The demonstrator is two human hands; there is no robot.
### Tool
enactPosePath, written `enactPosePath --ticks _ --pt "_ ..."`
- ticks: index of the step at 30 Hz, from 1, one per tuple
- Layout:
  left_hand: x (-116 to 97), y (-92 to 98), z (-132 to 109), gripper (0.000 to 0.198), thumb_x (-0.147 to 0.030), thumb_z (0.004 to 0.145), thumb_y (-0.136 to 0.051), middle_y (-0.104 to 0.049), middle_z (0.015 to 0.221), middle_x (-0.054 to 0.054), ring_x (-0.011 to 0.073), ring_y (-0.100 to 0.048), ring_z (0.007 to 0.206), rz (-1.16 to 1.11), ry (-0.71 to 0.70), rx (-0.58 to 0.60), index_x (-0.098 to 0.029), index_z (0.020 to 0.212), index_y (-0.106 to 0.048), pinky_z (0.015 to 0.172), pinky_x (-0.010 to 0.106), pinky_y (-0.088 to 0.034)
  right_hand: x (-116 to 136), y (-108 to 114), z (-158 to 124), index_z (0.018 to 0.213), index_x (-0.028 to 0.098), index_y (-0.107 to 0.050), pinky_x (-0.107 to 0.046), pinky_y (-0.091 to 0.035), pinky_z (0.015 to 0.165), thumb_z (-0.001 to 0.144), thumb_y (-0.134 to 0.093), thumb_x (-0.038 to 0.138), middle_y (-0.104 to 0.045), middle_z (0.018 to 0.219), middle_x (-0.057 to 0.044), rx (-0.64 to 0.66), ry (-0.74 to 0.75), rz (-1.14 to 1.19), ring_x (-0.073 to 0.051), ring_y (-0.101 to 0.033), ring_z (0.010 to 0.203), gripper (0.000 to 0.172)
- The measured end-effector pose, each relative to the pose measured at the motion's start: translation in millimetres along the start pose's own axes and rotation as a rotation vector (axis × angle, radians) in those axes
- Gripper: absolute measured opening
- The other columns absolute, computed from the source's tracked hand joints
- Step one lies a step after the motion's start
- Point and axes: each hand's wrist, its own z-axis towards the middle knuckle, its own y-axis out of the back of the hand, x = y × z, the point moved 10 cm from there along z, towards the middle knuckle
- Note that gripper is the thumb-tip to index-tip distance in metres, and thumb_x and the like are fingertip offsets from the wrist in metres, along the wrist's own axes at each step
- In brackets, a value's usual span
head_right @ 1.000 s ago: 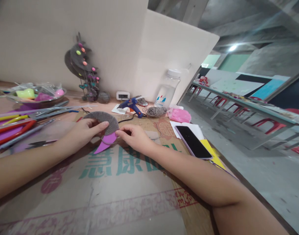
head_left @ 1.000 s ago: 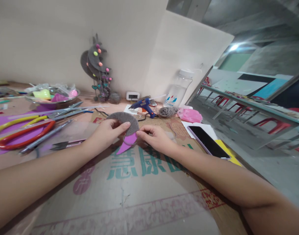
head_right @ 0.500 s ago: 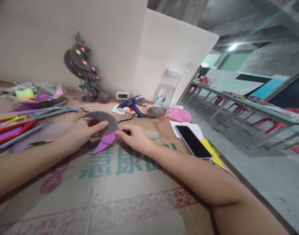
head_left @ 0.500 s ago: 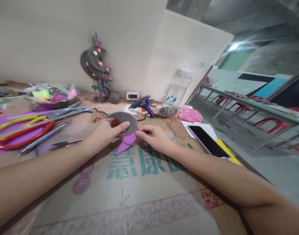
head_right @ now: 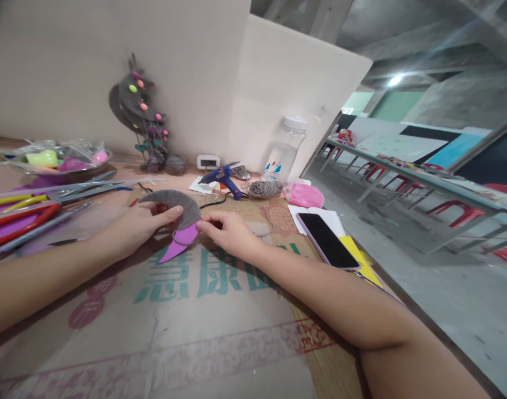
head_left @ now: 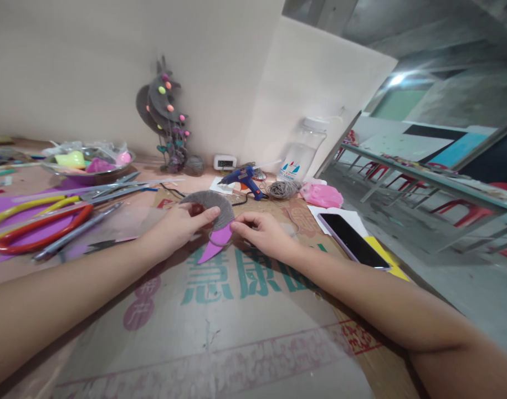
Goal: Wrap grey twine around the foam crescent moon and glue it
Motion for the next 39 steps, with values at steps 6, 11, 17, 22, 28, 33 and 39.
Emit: enactPosePath --ticks 6,11,17,22,28,33,39 --pt "6 -3.1 0 0.035 -0.051 0.070 -0.063 -0.050 0.056 -0.003 0.0096 -0.042 0.044 0.041 0.072 0.041 -0.018 0.066 -0.052 0.043 0.023 -0.032 -1 -1 -1 0.068 0.016 -0.053 -0.021 -0.038 0.052 0.086 -0.046 0.041 -0.053 0.057 0.002 0.014 -0.004 0.011 -0.009 -0.046 0.051 0.031" --pt "-6 -4.5 0 0.033 -0.049 0.074 -0.060 -0.050 0.057 -0.003 0.0102 -0.041 0.046 0.152 -0.021 0.058 -0.018 0.064 -0.053 0.045 0.024 -0.032 -1 2 1 0.071 0.015 -0.056 -0.021 -0.036 0.051 0.084 -0.049 0.040 -0.051 0.058 0.002 -0.018 0.013 -0.032 -0.008 -0.045 0.053 0.029" --pt "-20 1.0 1 0.028 -0.045 0.073 -0.062 -0.058 0.067 0.000 0.0155 -0.053 0.064 0.173 -0.125 -0.008 -0.018 0.078 -0.057 0.060 0.025 -0.040 0 4 2 0.070 0.015 -0.056 -0.020 -0.032 0.051 0.085 -0.049 0.040 -0.050 0.060 0.003 -0.031 0.036 -0.082 -0.008 -0.043 0.055 0.030" --pt "-23 2.5 0 0.027 -0.043 0.075 -0.060 -0.056 0.061 -0.001 0.0135 -0.050 0.058 0.216 -0.147 -0.017 -0.017 0.067 -0.056 0.059 0.025 -0.038 1 5 1 0.070 0.015 -0.057 -0.020 -0.032 0.051 0.084 -0.050 0.040 -0.049 0.060 0.003 -0.042 0.032 -0.076 -0.008 -0.042 0.054 0.029" --pt "-18 2.5 2 0.026 -0.041 0.073 -0.061 -0.056 0.060 -0.002 0.0128 -0.050 0.056 0.169 -0.115 -0.015 -0.018 0.064 -0.056 0.055 0.024 -0.039 2 4 1 0.070 0.015 -0.057 -0.021 -0.033 0.052 0.084 -0.049 0.041 -0.050 0.060 0.003 -0.034 0.025 -0.067 -0.008 -0.044 0.055 0.030" --pt "-8 1.7 3 0.022 -0.039 0.070 -0.063 -0.057 0.064 -0.001 0.0144 -0.054 0.061 0.072 -0.023 -0.020 -0.018 0.069 -0.058 0.057 0.026 -0.043 -1 4 1 0.075 0.015 -0.059 -0.021 -0.033 0.050 0.084 -0.049 0.041 -0.051 0.060 0.002 -0.029 -0.004 -0.047 -0.008 -0.044 0.054 0.030" --pt "-3 0.2 -1 0.025 -0.038 0.067 -0.067 -0.056 0.065 -0.002 0.0125 -0.053 0.059 -0.033 0.018 -0.013 -0.017 0.077 -0.059 0.054 0.024 -0.042 -3 4 1 0.073 0.015 -0.057 -0.021 -0.033 0.048 0.083 -0.050 0.044 -0.051 0.058 0.002 -0.021 -0.015 -0.019 -0.008 -0.043 0.051 0.031"
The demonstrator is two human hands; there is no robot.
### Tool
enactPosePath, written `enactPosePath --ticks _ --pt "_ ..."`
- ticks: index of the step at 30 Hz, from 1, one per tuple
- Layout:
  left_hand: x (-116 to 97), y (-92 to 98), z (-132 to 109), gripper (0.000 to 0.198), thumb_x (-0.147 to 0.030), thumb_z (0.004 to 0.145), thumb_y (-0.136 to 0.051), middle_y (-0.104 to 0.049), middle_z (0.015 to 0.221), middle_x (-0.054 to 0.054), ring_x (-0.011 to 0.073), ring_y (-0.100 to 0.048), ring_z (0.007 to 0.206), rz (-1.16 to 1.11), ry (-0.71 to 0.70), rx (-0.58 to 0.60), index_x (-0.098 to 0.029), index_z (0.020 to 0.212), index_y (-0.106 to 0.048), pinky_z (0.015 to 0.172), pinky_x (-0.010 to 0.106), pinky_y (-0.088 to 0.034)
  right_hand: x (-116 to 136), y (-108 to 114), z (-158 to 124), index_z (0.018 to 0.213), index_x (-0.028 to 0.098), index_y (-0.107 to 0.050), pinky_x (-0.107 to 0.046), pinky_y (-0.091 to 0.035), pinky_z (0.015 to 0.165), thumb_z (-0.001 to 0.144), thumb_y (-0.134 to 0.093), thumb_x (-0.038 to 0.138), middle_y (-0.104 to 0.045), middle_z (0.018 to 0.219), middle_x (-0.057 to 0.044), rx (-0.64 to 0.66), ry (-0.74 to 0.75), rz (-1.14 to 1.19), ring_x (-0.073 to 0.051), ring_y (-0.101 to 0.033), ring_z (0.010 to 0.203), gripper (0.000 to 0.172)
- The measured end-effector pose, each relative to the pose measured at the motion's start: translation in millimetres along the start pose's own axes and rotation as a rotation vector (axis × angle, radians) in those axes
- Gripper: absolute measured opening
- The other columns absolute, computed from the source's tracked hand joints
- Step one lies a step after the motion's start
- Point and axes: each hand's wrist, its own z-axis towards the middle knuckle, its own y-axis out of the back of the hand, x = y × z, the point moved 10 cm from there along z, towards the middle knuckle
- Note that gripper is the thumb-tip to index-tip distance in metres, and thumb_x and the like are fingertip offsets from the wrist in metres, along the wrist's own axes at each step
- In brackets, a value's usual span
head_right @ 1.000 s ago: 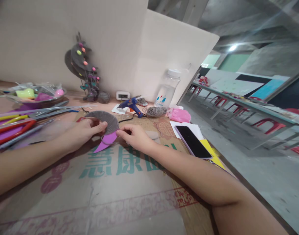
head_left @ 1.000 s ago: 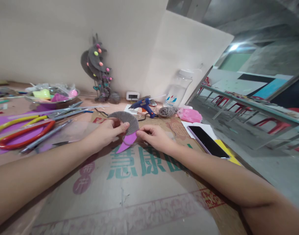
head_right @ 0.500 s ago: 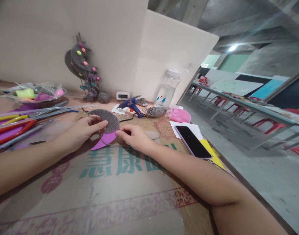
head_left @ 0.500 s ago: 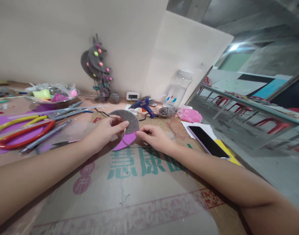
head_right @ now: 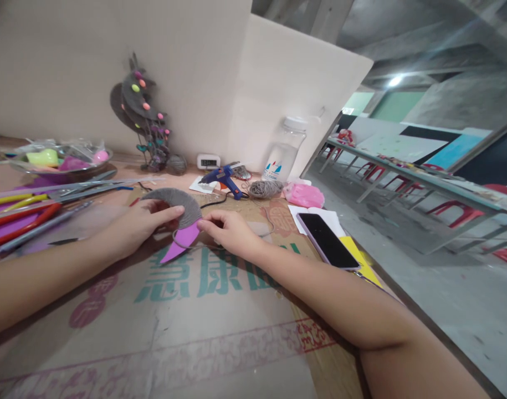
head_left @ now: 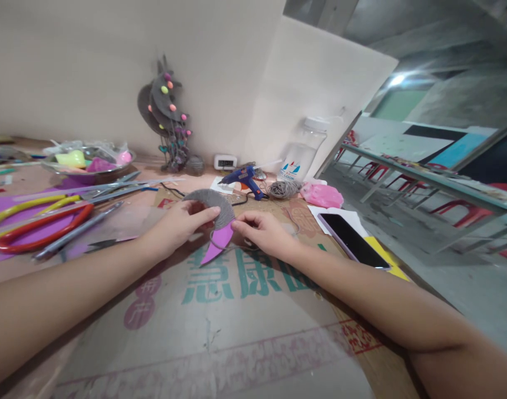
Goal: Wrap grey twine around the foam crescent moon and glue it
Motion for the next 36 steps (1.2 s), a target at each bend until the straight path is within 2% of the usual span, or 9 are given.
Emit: enactPosePath --ticks 6,12,17,24,27,31,33,36 --pt "10 -4.2 1 0.030 -0.043 0.067 -0.069 -0.055 0.065 -0.003 0.0099 -0.052 0.055 -0.116 0.037 0.061 -0.017 0.075 -0.057 0.051 0.021 -0.040 -3 0 1 0.073 0.015 -0.057 -0.020 -0.032 0.047 0.083 -0.050 0.044 -0.050 0.058 0.003 -0.007 0.007 0.018 -0.008 -0.042 0.050 0.031" --pt "2 -7.0 0 0.031 -0.045 0.072 -0.063 -0.053 0.062 -0.002 0.0099 -0.047 0.052 0.004 0.008 0.087 -0.017 0.065 -0.053 0.046 0.021 -0.036 0 0 0 0.071 0.015 -0.056 -0.021 -0.033 0.049 0.084 -0.048 0.043 -0.052 0.059 0.002 0.009 0.022 -0.022 -0.008 -0.044 0.053 0.031" --pt "-15 -1.8 0 0.023 -0.038 0.073 -0.065 -0.052 0.061 -0.003 0.0098 -0.047 0.054 0.055 -0.119 0.019 -0.017 0.075 -0.055 0.050 0.021 -0.036 3 1 0 0.068 0.016 -0.054 -0.020 -0.031 0.049 0.085 -0.048 0.041 -0.048 0.057 0.003 0.000 0.039 -0.031 -0.007 -0.042 0.051 0.030" --pt "-12 -0.9 3 0.029 -0.044 0.074 -0.061 -0.056 0.063 -0.001 0.0119 -0.050 0.058 0.149 -0.141 0.034 -0.015 0.068 -0.058 0.056 0.023 -0.038 5 0 -1 0.071 0.015 -0.056 -0.021 -0.033 0.050 0.085 -0.047 0.040 -0.051 0.060 0.002 -0.007 0.051 -0.047 -0.008 -0.045 0.053 0.030" --pt "-6 4.4 6 0.030 -0.043 0.073 -0.062 -0.061 0.067 0.002 0.0132 -0.053 0.061 0.154 -0.105 -0.007 -0.014 0.070 -0.061 0.057 0.024 -0.040 10 22 1 0.073 0.015 -0.058 -0.021 -0.035 0.052 0.086 -0.046 0.040 -0.052 0.062 0.002 -0.139 0.096 -0.087 -0.009 -0.045 0.055 0.030" --pt "-2 5.4 7 0.026 -0.040 0.071 -0.065 -0.059 0.063 0.001 0.0122 -0.052 0.058 0.077 -0.088 -0.027 -0.014 0.070 -0.061 0.054 0.023 -0.040 11 73 7 0.076 0.016 -0.057 -0.023 -0.039 0.060 0.084 -0.050 0.038 -0.055 0.069 0.001 -0.409 0.166 -0.208 -0.011 -0.049 0.063 0.025" --pt "-3 5.5 7 0.025 -0.039 0.068 -0.067 -0.056 0.059 -0.001 0.0116 -0.051 0.056 0.013 -0.088 -0.042 -0.015 0.067 -0.060 0.054 0.023 -0.041 4 90 14 0.084 0.016 -0.059 -0.026 -0.043 0.069 0.083 -0.052 0.034 -0.061 0.081 -0.003 -0.454 0.189 -0.279 -0.014 -0.054 0.073 0.020" --pt "-4 3.1 6 0.026 -0.039 0.068 -0.067 -0.053 0.058 -0.002 0.0107 -0.049 0.055 -0.047 -0.089 -0.037 -0.015 0.064 -0.058 0.053 0.022 -0.041 -10 102 22 0.105 0.016 -0.058 -0.033 -0.046 0.084 0.081 -0.056 0.030 -0.062 0.106 -0.009 -0.443 0.212 -0.380 -0.019 -0.058 0.092 0.029"
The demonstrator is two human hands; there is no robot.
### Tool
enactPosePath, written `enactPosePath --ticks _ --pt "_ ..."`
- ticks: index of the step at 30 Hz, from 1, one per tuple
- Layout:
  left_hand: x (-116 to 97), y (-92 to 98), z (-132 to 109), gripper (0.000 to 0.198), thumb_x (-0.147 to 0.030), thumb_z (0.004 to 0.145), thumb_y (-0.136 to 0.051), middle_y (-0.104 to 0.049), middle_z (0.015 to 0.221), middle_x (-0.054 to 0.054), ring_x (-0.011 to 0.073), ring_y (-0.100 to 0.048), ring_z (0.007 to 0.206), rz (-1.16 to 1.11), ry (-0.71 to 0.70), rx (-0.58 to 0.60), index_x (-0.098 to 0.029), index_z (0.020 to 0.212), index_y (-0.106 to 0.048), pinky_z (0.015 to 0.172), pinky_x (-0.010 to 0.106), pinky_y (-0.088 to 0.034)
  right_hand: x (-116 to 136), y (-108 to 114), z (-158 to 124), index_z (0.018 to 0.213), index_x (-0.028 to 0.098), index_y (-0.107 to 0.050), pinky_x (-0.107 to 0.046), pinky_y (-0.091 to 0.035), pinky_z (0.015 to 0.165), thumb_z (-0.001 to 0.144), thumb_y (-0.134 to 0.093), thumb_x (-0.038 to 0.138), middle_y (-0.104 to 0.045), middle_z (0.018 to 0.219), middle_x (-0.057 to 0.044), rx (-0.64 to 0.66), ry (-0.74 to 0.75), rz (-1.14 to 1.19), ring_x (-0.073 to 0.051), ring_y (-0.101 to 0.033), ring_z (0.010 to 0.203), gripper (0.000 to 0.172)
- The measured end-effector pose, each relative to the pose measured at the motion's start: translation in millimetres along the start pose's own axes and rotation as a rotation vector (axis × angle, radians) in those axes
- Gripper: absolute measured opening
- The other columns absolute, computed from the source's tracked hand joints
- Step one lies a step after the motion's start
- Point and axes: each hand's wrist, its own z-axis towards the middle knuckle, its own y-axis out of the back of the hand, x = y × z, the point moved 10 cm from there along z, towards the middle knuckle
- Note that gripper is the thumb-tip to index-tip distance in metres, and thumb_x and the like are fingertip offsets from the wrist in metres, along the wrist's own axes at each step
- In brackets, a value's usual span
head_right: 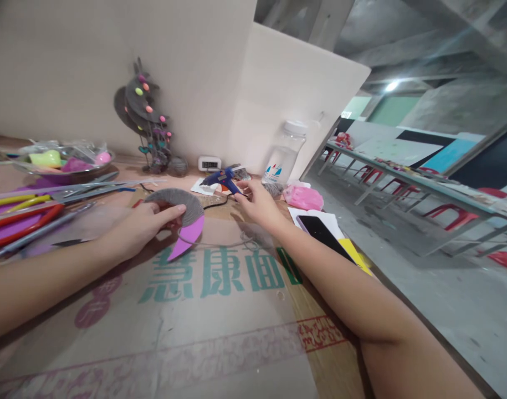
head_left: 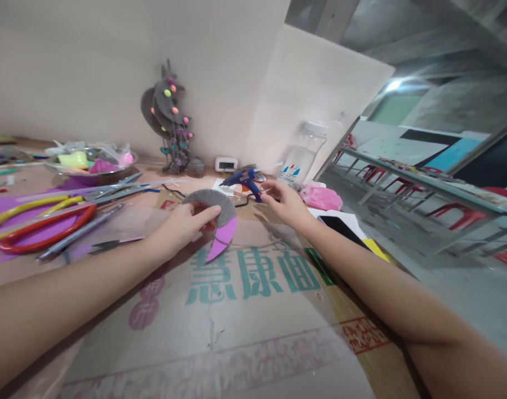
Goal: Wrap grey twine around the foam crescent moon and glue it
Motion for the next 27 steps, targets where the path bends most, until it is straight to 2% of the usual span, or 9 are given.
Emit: enactPosePath --ticks 5,9,13,18,22,27 --pt "0 0.0 3 0.026 -0.039 0.070 -0.065 -0.054 0.059 -0.001 0.0102 -0.049 0.054 0.009 -0.018 0.001 -0.014 0.064 -0.058 0.052 0.022 -0.038 -19 -13 5 0.126 0.017 -0.047 -0.039 -0.042 0.097 0.079 -0.059 0.030 -0.054 0.127 -0.012 0.091 -0.019 -0.050 -0.023 -0.053 0.113 0.051" --pt "2 -1.0 6 0.022 -0.035 0.071 -0.064 -0.056 0.059 0.000 0.0109 -0.050 0.055 0.036 -0.031 0.031 -0.014 0.068 -0.060 0.055 0.023 -0.039 -29 -29 19 0.129 0.016 -0.045 -0.037 -0.045 0.094 0.078 -0.059 0.031 -0.053 0.129 -0.013 0.162 -0.103 -0.072 -0.022 -0.057 0.108 0.055" --pt "1 -0.3 7 0.021 -0.034 0.071 -0.063 -0.056 0.058 0.000 0.0117 -0.050 0.056 0.079 -0.029 0.036 -0.013 0.069 -0.060 0.056 0.024 -0.039 -43 -39 43 0.122 0.011 -0.052 -0.036 -0.047 0.087 0.079 -0.058 0.032 -0.059 0.119 -0.015 0.133 -0.189 -0.124 -0.022 -0.062 0.098 0.049" --pt "-2 -0.9 4 0.024 -0.036 0.071 -0.062 -0.054 0.055 -0.001 0.0116 -0.049 0.054 0.072 -0.027 0.022 -0.014 0.061 -0.057 0.054 0.024 -0.037 -54 -55 61 0.099 0.008 -0.062 -0.037 -0.048 0.082 0.072 -0.065 0.030 -0.067 0.099 -0.016 0.126 -0.251 -0.179 -0.027 -0.063 0.092 0.036" --pt "-5 -0.6 2 0.026 -0.037 0.074 -0.061 -0.054 0.056 -0.001 0.0110 -0.048 0.053 0.038 -0.017 0.003 -0.015 0.062 -0.058 0.053 0.023 -0.038 -51 -53 62 0.096 0.010 -0.061 -0.037 -0.050 0.078 0.071 -0.066 0.032 -0.067 0.094 -0.014 0.068 -0.276 -0.141 -0.026 -0.063 0.088 0.033" --pt "-9 -1.3 1 0.025 -0.036 0.074 -0.063 -0.055 0.055 -0.001 0.0107 -0.048 0.052 0.071 -0.045 0.006 -0.015 0.061 -0.059 0.052 0.023 -0.039 -35 -46 57 0.089 0.012 -0.062 -0.025 -0.052 0.058 0.079 -0.058 0.031 -0.069 0.078 -0.010 0.085 -0.301 0.034 -0.016 -0.066 0.065 0.021"
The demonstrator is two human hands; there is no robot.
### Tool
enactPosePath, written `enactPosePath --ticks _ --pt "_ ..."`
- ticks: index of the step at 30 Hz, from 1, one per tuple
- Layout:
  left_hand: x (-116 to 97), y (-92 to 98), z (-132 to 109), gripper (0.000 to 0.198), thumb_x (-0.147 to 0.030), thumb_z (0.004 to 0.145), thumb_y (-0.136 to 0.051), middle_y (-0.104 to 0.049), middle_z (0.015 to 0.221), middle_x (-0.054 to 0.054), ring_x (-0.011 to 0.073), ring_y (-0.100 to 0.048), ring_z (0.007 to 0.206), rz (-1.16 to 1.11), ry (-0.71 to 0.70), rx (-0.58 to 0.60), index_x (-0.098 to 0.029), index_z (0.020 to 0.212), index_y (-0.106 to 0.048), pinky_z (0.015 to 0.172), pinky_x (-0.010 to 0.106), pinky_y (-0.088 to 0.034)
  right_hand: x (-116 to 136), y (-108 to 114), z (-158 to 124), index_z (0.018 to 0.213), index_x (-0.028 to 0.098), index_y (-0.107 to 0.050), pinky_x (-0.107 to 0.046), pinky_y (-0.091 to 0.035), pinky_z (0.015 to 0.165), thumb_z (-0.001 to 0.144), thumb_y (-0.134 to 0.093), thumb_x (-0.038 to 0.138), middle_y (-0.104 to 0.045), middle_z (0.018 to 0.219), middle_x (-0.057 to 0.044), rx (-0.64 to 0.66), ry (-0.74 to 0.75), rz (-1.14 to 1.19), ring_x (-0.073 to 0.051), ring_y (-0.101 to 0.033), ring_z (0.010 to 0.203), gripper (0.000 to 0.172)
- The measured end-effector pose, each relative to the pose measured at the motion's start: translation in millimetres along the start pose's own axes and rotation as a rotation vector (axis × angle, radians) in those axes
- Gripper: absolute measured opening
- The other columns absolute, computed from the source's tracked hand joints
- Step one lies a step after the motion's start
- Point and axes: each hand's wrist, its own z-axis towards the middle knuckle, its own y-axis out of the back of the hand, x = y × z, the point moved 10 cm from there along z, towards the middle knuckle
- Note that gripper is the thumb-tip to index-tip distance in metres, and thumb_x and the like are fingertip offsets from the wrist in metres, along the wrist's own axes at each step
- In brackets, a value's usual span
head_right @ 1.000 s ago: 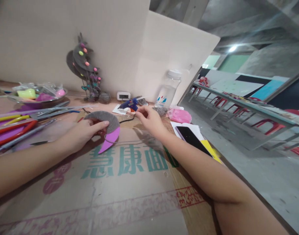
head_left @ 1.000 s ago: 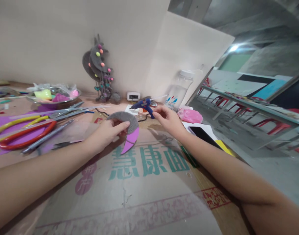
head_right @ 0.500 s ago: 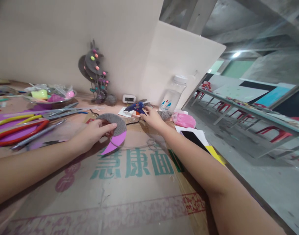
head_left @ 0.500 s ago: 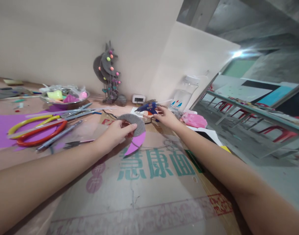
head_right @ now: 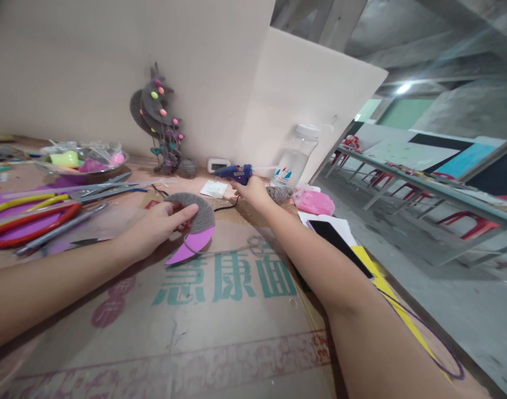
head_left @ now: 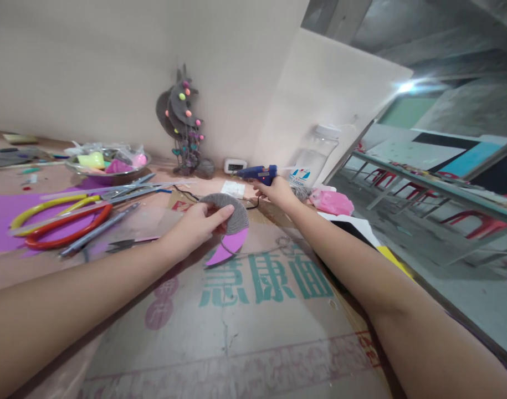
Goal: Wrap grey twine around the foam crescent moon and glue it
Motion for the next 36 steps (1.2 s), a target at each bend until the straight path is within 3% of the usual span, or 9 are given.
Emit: enactPosePath --ticks 6,9,11,14,17,21,24,28,36 --pt "4 6.1 1 0.022 -0.036 0.072 -0.063 -0.064 0.067 0.003 0.0137 -0.053 0.059 -0.051 0.020 -0.047 -0.014 0.075 -0.064 0.057 0.025 -0.042 19 21 -36 0.090 0.013 -0.064 -0.022 -0.051 0.057 0.081 -0.052 0.025 -0.069 0.073 -0.007 0.032 0.030 0.154 -0.013 -0.064 0.061 0.019" --pt "1 7.8 2 0.028 -0.039 0.074 -0.062 -0.065 0.075 0.005 0.0153 -0.056 0.065 -0.051 -0.044 -0.035 -0.013 0.085 -0.063 0.061 0.026 -0.042 20 33 -65 0.083 0.014 -0.066 -0.023 -0.048 0.055 0.077 -0.059 0.034 -0.067 0.066 -0.005 0.024 0.049 0.138 -0.013 -0.060 0.057 0.022" --pt "1 8.8 2 0.027 -0.040 0.075 -0.060 -0.061 0.069 0.003 0.0138 -0.054 0.062 -0.032 -0.068 -0.031 -0.013 0.080 -0.062 0.059 0.025 -0.040 16 38 -84 0.084 0.015 -0.065 -0.025 -0.046 0.054 0.075 -0.062 0.039 -0.066 0.067 -0.004 0.016 0.033 0.140 -0.014 -0.058 0.057 0.026" --pt "3 12.6 1 0.029 -0.041 0.076 -0.059 -0.050 0.053 -0.003 0.0104 -0.046 0.049 0.006 -0.037 -0.065 -0.015 0.063 -0.054 0.050 0.023 -0.034 12 38 -108 0.070 0.016 -0.063 -0.028 -0.046 0.057 0.077 -0.057 0.048 -0.061 0.062 -0.003 0.037 0.010 0.117 -0.015 -0.057 0.058 0.033" --pt "3 14.3 0 0.032 -0.042 0.075 -0.059 -0.049 0.051 -0.003 0.0102 -0.044 0.046 0.043 -0.007 -0.084 -0.016 0.057 -0.052 0.048 0.024 -0.032 15 35 -124 0.073 0.017 -0.062 -0.030 -0.049 0.065 0.079 -0.054 0.050 -0.064 0.072 -0.005 0.065 0.039 0.164 -0.016 -0.060 0.066 0.034" --pt "0 17.2 2 0.031 -0.039 0.075 -0.058 -0.052 0.050 -0.001 0.0121 -0.048 0.049 0.102 -0.060 -0.102 -0.017 0.054 -0.052 0.052 0.025 -0.036 22 26 -138 0.085 0.021 -0.062 -0.035 -0.050 0.076 0.078 -0.057 0.047 -0.067 0.087 -0.005 0.129 0.071 0.147 -0.020 -0.063 0.080 0.028" --pt "-3 17.2 3 0.027 -0.035 0.074 -0.058 -0.054 0.050 -0.001 0.0125 -0.049 0.050 0.109 -0.107 -0.095 -0.017 0.055 -0.054 0.054 0.026 -0.038 32 17 -146 0.084 0.021 -0.060 -0.032 -0.049 0.070 0.078 -0.059 0.044 -0.066 0.083 -0.004 0.194 0.115 0.142 -0.019 -0.062 0.075 0.024" --pt "-4 15.6 1 0.019 -0.031 0.073 -0.058 -0.055 0.052 -0.003 0.0120 -0.052 0.053 0.076 -0.090 -0.097 -0.017 0.061 -0.055 0.057 0.024 -0.040 41 9 -152 0.082 0.018 -0.056 -0.028 -0.046 0.060 0.074 -0.063 0.047 -0.059 0.075 -0.002 0.243 0.158 0.101 -0.016 -0.056 0.067 0.030" --pt "-21 12.2 -4 0.014 -0.025 0.073 -0.060 -0.053 0.057 -0.003 0.0112 -0.048 0.055 0.056 -0.169 -0.105 -0.016 0.064 -0.055 0.053 0.022 -0.038 42 5 -151 0.080 0.020 -0.057 -0.027 -0.043 0.062 0.074 -0.064 0.047 -0.059 0.075 -0.001 0.269 0.182 0.059 -0.016 -0.056 0.070 0.028"
